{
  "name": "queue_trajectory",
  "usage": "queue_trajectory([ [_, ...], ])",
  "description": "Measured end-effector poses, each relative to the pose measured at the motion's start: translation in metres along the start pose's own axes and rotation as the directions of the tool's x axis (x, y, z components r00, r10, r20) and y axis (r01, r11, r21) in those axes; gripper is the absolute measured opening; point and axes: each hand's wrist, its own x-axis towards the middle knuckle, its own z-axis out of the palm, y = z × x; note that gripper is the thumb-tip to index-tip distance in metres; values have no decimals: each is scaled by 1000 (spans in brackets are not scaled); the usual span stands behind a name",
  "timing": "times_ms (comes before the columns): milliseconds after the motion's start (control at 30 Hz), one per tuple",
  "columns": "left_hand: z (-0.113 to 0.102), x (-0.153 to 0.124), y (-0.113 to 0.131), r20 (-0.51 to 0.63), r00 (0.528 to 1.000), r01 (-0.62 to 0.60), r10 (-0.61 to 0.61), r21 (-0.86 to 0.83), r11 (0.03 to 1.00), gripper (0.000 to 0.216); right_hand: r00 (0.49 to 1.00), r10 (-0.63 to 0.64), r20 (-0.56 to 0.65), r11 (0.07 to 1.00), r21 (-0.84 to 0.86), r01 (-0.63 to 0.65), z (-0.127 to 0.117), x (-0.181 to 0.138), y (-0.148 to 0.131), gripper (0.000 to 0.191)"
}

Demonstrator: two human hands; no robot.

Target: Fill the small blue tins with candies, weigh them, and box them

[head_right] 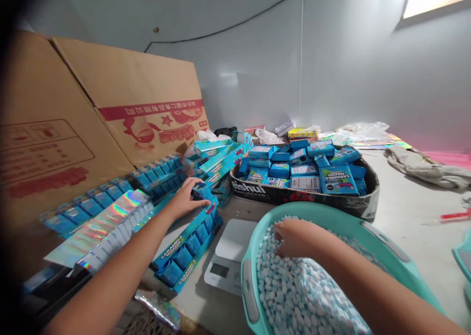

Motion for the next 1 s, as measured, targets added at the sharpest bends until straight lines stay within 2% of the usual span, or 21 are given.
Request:
queue_trajectory([
  [100, 2, 1, 3, -12, 1000, 15, -15, 24, 1000, 71, 1000, -22, -21, 1000, -8, 22, -2, -3, -1, 28],
  [200, -1, -8, 11, -72, 989, 132, -126, 83, 988, 104, 998, -25, -50, 999, -27, 23, -7, -9, -3, 25],
  [233, -2, -14, 14, -53, 979, 202, -197, 116, 973, 117, 998, -18, -57, 999, -33, 16, -9, -11, -4, 24],
  [300, -5, -31, 20, 74, 937, 320, -342, 217, 922, 129, 997, -2, -75, 999, -49, -2, -13, -16, -7, 25],
  [333, -5, -40, 23, 150, 906, 345, -395, 278, 897, 127, 997, 5, -83, 998, -55, -9, -15, -18, -8, 26],
  [400, -5, -58, 28, 192, 867, 368, -460, 375, 851, 117, 995, 16, -97, 997, -69, -23, -18, -21, -10, 28],
  [500, -5, -78, 34, 102, 860, 419, -500, 417, 807, 105, 991, 19, -132, 996, -78, -30, -20, -23, -12, 30],
  [633, -9, -88, 33, 102, 851, 425, -516, 444, 789, 98, 968, -7, -252, 997, -80, -14, -30, -23, -10, 23],
  [700, -11, -90, 29, 128, 854, 404, -505, 449, 797, 95, 914, -27, -406, 997, -71, -2, -41, -25, -5, 20],
  [733, -13, -91, 26, 146, 859, 386, -490, 444, 809, 93, 862, -25, -507, 998, -63, -8, -47, -27, -1, 21],
  [767, -14, -91, 23, 165, 867, 364, -470, 435, 823, 90, 795, 3, -607, 998, -48, -40, -53, -29, 5, 22],
  [833, -16, -91, 18, 181, 885, 328, -430, 414, 849, 84, 646, 137, -751, 983, 22, -183, -62, -34, 21, 28],
  [900, -16, -90, 16, 168, 895, 325, -414, 389, 862, 77, 535, 311, -786, 925, 120, -361, -67, -40, 40, 42],
  [933, -16, -89, 17, 167, 895, 331, -413, 374, 867, 73, 500, 376, -780, 894, 162, -419, -68, -42, 50, 50],
  [1000, -16, -87, 24, 186, 886, 351, -425, 331, 876, 65, 486, 455, -746, 853, 210, -477, -66, -45, 69, 61],
])
